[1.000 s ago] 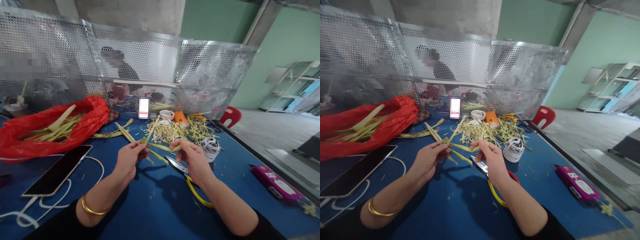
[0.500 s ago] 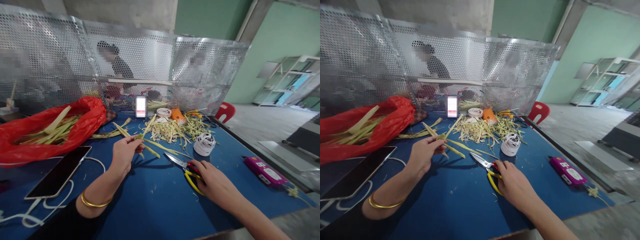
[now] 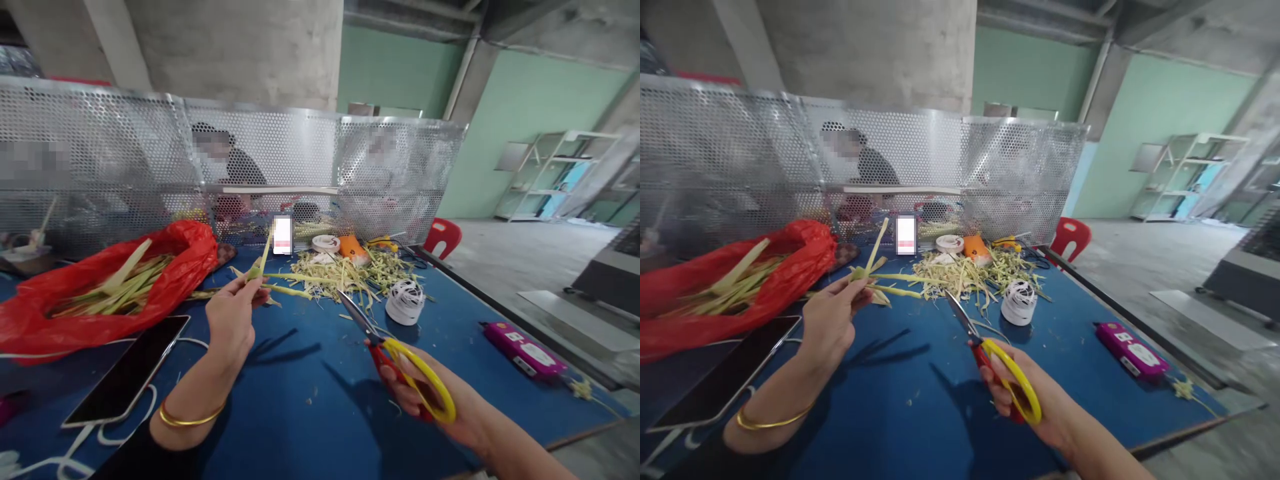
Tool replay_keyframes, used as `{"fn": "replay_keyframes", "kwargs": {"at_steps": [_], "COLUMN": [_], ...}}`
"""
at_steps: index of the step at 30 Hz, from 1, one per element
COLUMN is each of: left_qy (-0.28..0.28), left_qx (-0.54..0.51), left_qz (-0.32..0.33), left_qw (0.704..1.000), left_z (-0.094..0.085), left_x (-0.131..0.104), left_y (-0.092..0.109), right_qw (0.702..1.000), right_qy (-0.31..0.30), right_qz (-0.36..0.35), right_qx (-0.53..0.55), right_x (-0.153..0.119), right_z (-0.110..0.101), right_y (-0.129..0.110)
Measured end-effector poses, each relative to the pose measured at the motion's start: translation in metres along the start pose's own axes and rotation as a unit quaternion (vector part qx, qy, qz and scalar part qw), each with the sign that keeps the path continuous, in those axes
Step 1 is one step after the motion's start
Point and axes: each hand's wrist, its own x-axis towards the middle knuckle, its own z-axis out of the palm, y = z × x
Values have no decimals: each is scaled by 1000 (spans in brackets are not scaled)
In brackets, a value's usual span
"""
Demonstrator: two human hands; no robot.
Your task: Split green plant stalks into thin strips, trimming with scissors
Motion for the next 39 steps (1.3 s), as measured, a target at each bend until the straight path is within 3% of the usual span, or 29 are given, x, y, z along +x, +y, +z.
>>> {"fn": "replay_keyframes", "kwargs": {"at_steps": [2, 5, 12, 23, 39], "left_qy": [3, 2, -10, -18, -20], "left_qx": [-4, -7, 1, 17, 20], "left_qz": [15, 36, 57, 67, 65], "left_qw": [1000, 999, 998, 997, 997], "left_z": [1, 1, 3, 6, 6], "left_x": [-1, -2, -10, -17, -16], "left_y": [1, 2, 3, 0, -3], "right_qw": [997, 995, 997, 997, 995], "right_qy": [-45, -62, 3, 53, 94], "right_qz": [-15, -30, -40, -56, -35], "right_qx": [54, 79, 66, 32, 24], "right_x": [-5, -5, 15, 26, 31], "right_z": [8, 18, 34, 47, 46], "right_y": [1, 3, -7, -12, -14]}}
